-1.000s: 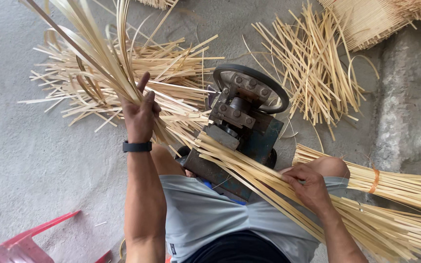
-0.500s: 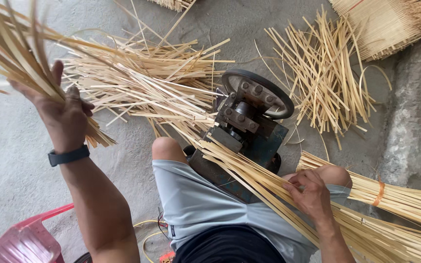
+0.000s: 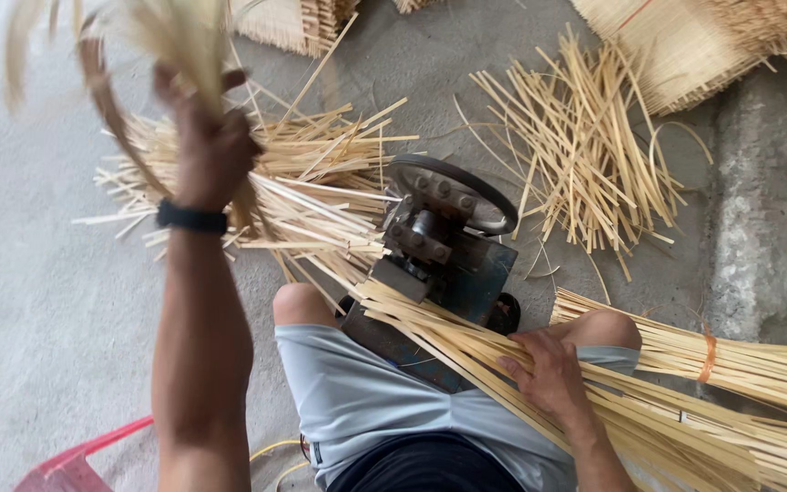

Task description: The person sits on the floor and uses a manual splitting machine to feed bamboo strips through a blade, producing thinner strips. The person repeatedly feeds individual strips through the machine and collects the split pieces into a growing pile.

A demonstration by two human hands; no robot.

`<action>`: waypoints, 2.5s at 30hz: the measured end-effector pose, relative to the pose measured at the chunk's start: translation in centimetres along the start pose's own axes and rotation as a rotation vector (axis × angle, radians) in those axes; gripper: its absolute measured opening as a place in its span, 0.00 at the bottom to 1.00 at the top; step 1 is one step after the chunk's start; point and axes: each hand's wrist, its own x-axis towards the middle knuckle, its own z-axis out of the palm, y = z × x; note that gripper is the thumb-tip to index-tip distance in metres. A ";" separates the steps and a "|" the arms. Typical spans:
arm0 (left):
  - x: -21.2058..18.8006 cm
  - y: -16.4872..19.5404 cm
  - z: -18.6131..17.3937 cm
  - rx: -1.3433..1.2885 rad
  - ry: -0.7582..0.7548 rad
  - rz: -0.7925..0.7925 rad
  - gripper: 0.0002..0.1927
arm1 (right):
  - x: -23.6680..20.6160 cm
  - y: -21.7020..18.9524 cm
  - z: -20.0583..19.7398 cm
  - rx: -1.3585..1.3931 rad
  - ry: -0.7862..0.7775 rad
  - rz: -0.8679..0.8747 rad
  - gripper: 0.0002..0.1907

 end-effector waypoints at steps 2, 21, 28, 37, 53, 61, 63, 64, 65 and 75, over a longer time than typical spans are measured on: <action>3.5 1.5 6.0 -0.105 -0.077 0.010 0.32 | -0.3 -0.2 0.3 0.021 0.068 -0.038 0.23; 7.7 11.4 35.0 0.331 -0.532 0.128 0.57 | -1.2 1.0 -0.8 0.094 0.033 0.007 0.23; 4.9 -7.8 8.3 -0.125 0.554 -0.198 0.60 | -0.7 1.3 -0.2 0.037 0.004 0.084 0.23; -9.6 -25.0 13.8 -0.165 0.209 -1.370 0.63 | -1.1 5.6 2.6 -0.051 -0.091 0.262 0.29; -1.2 -30.1 8.7 -0.402 0.640 -1.186 0.29 | -0.2 9.3 2.5 0.178 -0.320 0.512 0.29; -2.0 -29.1 5.1 -0.575 0.781 -0.990 0.14 | 0.4 8.7 2.4 0.242 -0.323 0.570 0.27; -2.6 -29.5 4.1 -0.598 0.788 -0.915 0.12 | 0.5 8.7 2.6 0.190 -0.314 0.602 0.27; -2.8 -29.8 3.5 -0.595 0.768 -0.887 0.11 | 0.5 8.8 2.7 0.213 -0.304 0.611 0.27; -2.7 -30.2 2.9 -0.601 0.746 -0.846 0.10 | 0.5 9.0 2.8 0.237 -0.291 0.619 0.26; -5.6 -28.6 5.7 -0.184 -0.132 -1.328 0.48 | -0.2 10.0 4.3 0.105 -0.241 0.569 0.30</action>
